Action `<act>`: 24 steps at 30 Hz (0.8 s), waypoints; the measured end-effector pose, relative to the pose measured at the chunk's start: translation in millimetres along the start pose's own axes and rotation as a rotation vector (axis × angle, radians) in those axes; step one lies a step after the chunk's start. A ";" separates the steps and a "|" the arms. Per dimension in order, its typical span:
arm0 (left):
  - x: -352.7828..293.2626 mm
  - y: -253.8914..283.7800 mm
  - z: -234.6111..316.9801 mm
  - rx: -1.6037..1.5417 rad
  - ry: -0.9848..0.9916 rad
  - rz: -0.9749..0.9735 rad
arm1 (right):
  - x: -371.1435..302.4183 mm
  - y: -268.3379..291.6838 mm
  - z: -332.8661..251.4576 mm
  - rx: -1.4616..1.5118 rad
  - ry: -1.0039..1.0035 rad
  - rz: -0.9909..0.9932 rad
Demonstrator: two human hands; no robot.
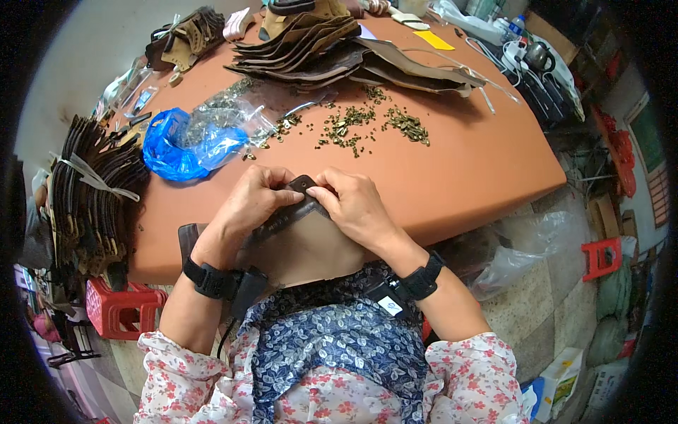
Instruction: Manually assembling and preparing leather shoe upper components by inserting eyelets or studs.
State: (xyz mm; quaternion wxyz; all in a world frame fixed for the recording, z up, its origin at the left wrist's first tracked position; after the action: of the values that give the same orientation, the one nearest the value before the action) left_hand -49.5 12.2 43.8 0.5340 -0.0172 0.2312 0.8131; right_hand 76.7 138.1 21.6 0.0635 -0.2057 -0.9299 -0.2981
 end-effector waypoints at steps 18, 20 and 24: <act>-24.8 -0.6 28.8 0.408 -0.312 0.146 | -8.8 8.7 -10.6 -0.122 0.174 0.168; -46.5 19.7 55.6 0.591 -0.405 0.191 | -13.0 25.3 -7.4 -0.076 0.102 0.211; -89.8 62.3 82.3 0.567 -0.285 0.202 | -22.3 44.5 14.2 0.047 0.016 0.293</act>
State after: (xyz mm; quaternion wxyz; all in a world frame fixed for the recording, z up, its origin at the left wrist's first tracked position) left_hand -47.6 -52.7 164.2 0.4613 0.2689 0.3716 0.7595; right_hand 115.7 171.5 28.3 0.1186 -0.3350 -0.8962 -0.2655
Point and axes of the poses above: each hand's wrist, its own x-axis towards the middle knuckle, its own y-axis out of the back of the hand, z = x × y, the point moved 2 cm from there along x, towards the middle knuckle, and after that the axes turned 6 degrees about -z, right-handed, at the moved point
